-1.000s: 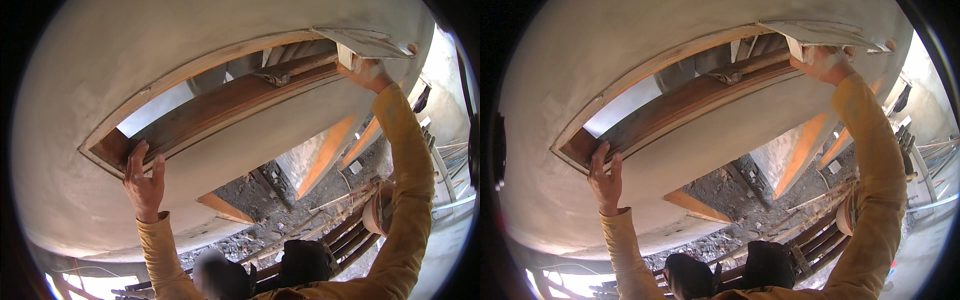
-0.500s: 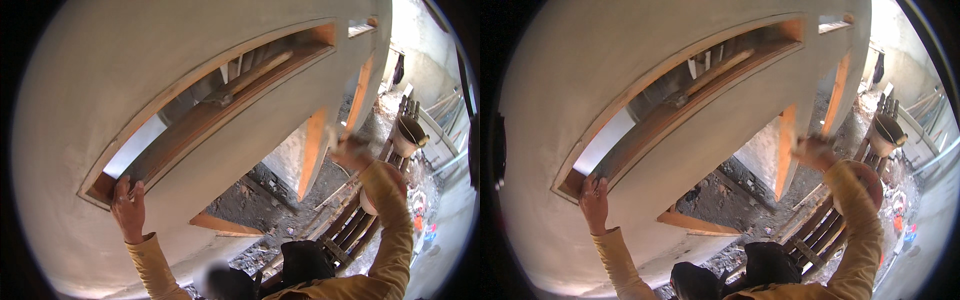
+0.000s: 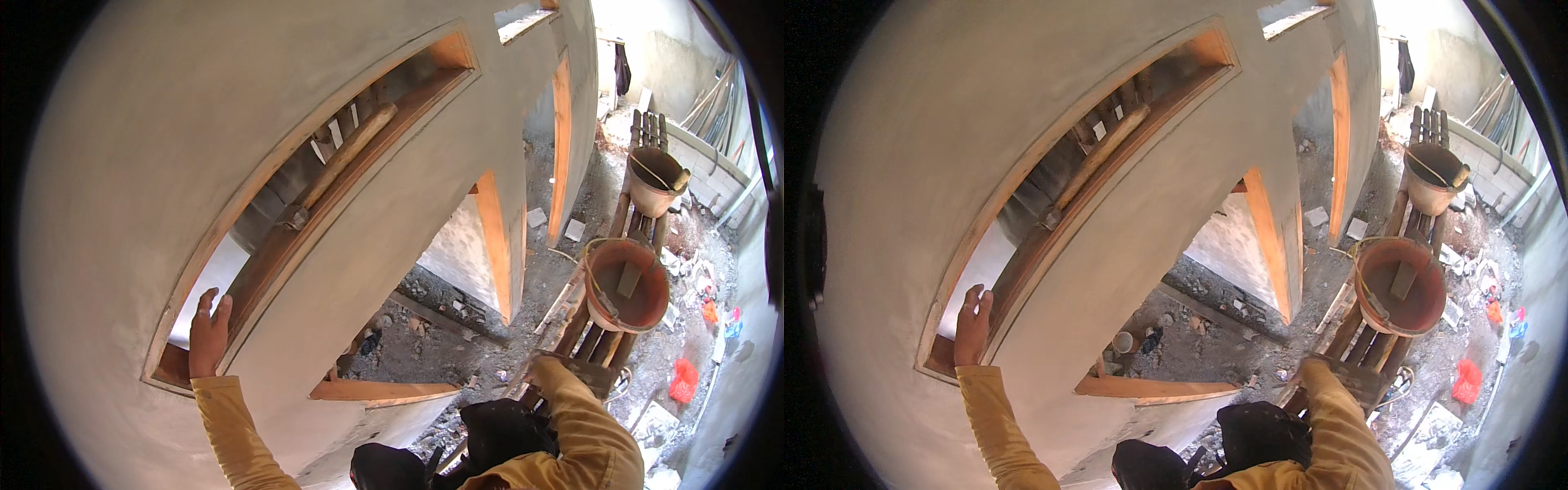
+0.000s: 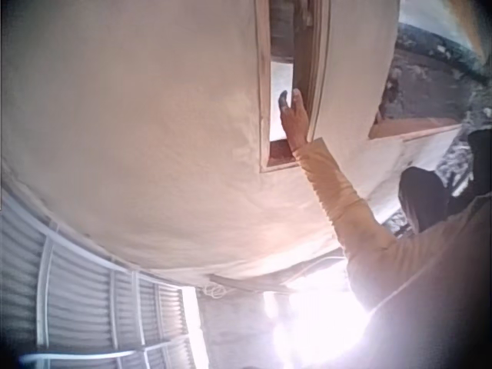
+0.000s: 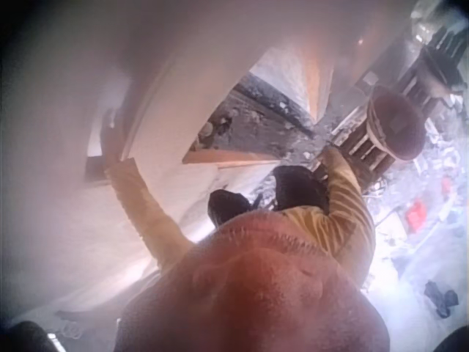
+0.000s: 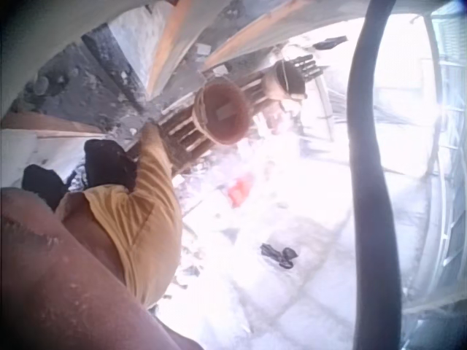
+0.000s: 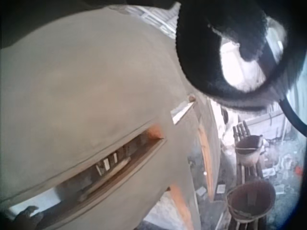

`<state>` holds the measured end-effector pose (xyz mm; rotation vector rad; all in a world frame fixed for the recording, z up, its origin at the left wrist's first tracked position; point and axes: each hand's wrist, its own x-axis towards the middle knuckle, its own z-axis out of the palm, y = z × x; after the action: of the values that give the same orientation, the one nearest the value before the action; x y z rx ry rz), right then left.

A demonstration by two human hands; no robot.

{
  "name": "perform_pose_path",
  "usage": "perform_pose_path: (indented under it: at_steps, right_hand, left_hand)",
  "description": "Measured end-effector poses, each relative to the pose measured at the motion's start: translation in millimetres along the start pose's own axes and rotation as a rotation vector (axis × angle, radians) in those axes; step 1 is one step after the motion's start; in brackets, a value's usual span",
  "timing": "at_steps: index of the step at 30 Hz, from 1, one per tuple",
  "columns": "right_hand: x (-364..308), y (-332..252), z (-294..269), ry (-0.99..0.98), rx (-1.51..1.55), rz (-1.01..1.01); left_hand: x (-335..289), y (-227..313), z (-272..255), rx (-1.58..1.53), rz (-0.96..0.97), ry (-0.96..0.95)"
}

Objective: The person applies plaster to a ceiling using a trowel and a sponge. They repeatedly scoop plaster from a bucket, spread it onto the ceiling surface, and smooth the area with a sponge.

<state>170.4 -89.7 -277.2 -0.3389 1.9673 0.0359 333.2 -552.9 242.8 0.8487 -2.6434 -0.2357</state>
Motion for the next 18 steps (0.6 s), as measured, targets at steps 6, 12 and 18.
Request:
perform_pose_path:
  at_steps: [6, 12, 18]
  right_hand:
    - [26.0, 89.0, 49.5, -0.013, -0.180, -0.103]
    - [4.2, 138.6, 37.8, 0.241, -0.263, -0.176]
    - [-231.7, 13.4, -160.4, 0.943, 0.805, -0.981]
  left_hand:
    - [10.0, -9.0, 0.4, -0.003, -0.023, -0.001]
    - [43.6, -1.1, 11.7, -0.035, 0.071, -0.142]
    - [50.6, 14.5, 27.0, 0.088, -0.025, -0.173]
